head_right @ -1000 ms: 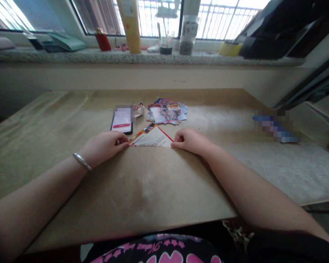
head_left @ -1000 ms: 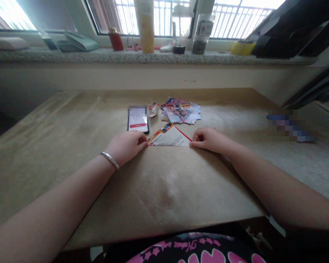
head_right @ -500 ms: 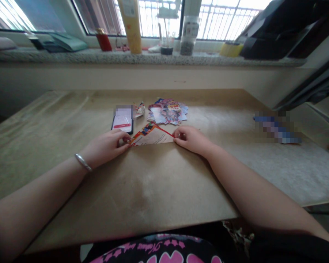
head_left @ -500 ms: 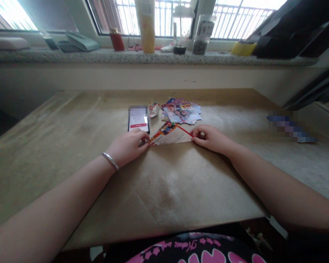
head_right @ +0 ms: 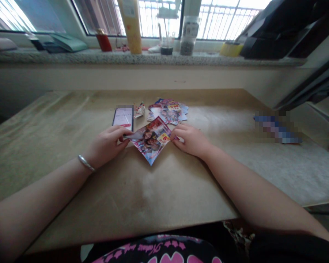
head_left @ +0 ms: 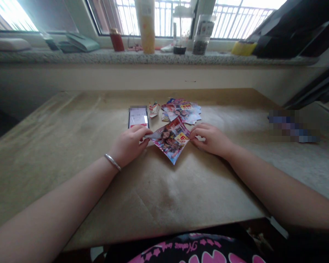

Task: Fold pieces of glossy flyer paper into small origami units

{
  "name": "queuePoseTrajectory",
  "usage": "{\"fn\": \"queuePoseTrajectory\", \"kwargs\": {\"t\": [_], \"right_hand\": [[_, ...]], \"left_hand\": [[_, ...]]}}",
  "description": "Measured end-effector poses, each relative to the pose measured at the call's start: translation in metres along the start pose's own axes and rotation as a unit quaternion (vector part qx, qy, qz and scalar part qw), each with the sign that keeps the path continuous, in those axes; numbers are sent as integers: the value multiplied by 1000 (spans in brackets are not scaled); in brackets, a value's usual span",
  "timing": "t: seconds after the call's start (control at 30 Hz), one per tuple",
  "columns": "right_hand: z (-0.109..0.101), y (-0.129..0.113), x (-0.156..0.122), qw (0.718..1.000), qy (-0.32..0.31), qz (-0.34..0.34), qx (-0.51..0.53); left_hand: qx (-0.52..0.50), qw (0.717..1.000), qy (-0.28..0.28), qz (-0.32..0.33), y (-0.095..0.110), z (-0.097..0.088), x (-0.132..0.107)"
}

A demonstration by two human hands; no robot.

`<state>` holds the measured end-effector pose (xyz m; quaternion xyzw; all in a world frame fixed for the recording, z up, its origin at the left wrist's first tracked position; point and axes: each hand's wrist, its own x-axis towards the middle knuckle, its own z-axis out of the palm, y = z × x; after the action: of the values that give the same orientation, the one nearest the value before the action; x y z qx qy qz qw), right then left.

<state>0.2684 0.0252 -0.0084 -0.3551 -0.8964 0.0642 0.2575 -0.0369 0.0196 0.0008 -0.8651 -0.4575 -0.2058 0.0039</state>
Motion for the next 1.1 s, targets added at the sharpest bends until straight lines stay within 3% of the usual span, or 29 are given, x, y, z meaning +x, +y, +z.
{"fn": "queuePoseTrajectory", "kwargs": {"t": [0.37,0.53,0.7,0.9,1.1], "right_hand": [[1,0,-1,997,-61,-16,-47],[3,0,-2,997,-64,-35,-39],[6,1,-1,995,-48,-70,-61],[9,-8,3,990,-62,-106,-75],[8,-13,4,988,-68,-116,-73]], "left_hand": [[26,997,21,63,-3,7,-2],[87,992,29,86,4,4,-4],[129,978,58,153,7,2,-3],[122,961,17,249,15,-4,-2],[83,958,-27,274,17,-2,-2]]}}
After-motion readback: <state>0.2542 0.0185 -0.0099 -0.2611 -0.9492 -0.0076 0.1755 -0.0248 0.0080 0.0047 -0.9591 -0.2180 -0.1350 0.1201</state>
